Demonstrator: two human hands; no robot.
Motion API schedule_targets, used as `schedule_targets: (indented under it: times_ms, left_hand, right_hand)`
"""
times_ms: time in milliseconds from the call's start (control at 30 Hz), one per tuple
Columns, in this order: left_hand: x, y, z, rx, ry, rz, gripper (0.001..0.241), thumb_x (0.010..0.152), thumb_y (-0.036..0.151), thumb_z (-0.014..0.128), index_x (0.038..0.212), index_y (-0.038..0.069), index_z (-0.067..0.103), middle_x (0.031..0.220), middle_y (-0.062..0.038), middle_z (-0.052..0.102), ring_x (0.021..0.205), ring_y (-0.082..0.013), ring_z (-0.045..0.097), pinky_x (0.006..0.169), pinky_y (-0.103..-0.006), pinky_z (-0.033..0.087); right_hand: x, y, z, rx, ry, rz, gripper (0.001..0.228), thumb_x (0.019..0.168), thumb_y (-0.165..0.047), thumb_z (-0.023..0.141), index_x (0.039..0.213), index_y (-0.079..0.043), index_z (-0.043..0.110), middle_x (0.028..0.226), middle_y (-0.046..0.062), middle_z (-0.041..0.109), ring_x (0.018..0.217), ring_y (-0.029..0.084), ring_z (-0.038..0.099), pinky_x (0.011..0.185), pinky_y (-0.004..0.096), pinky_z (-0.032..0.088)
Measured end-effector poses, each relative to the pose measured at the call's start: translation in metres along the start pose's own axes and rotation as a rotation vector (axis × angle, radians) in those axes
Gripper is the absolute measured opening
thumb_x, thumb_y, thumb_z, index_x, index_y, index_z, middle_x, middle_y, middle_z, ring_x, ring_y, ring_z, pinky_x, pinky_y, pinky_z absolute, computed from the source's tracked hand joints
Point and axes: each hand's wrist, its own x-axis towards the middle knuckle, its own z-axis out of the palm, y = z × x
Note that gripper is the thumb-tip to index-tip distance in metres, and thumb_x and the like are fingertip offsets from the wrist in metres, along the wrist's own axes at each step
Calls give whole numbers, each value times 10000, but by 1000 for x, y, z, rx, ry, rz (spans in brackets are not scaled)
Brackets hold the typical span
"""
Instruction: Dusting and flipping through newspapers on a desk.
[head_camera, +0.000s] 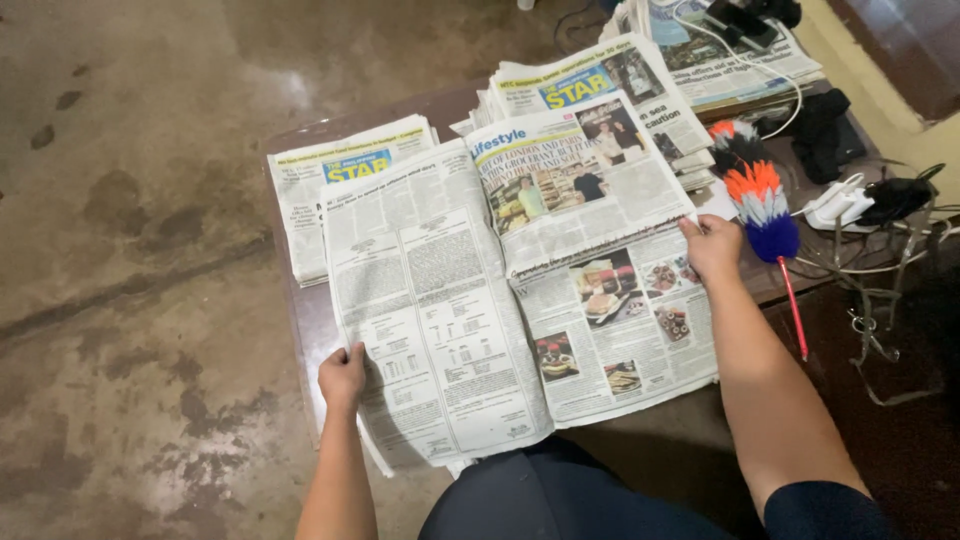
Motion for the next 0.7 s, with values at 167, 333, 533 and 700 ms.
schedule_targets:
  times_ms: [167,333,533,700]
  left_hand:
    - [-37,46,-16,184,39,15,552,950,523,667,1297,98,730,1173,-174,760,1173,-383,678,974,-516,544]
    - [-46,56,-13,191,54,18,556,917,467,714,1298,62,724,1150,-200,762,1137,-391,700,936,-523,559]
    - [-54,58,-22,180,-1,68,525,927,432,689,1229,4,731,1104,-258,754,1119,-457,690,947,-551,548]
    - [-23,29,-8,220,-8,94,508,952,475,646,1168,25,735,1056,-235,760,1098,-442,701,932,-542,555]
  right_hand:
    - [9,12,8,-50,18,-32,135,966,-261,828,981,-129,809,765,117,715,750,335,713,613,405,529]
    - [-27,-72,1,-297,186,-161,269,946,-252,807,1111,-47,749,980,212,690,933,460,672,727,557,539]
    - [-122,-150,48,-150,-140,-550,292,853,-164,762,1102,-18,726,995,209,676,1007,429,658,908,509,518]
    - [-171,-171,111,60,-435,-375,424,826,-212,796,1223,-89,713,1082,144,713,935,315,739,800,383,620]
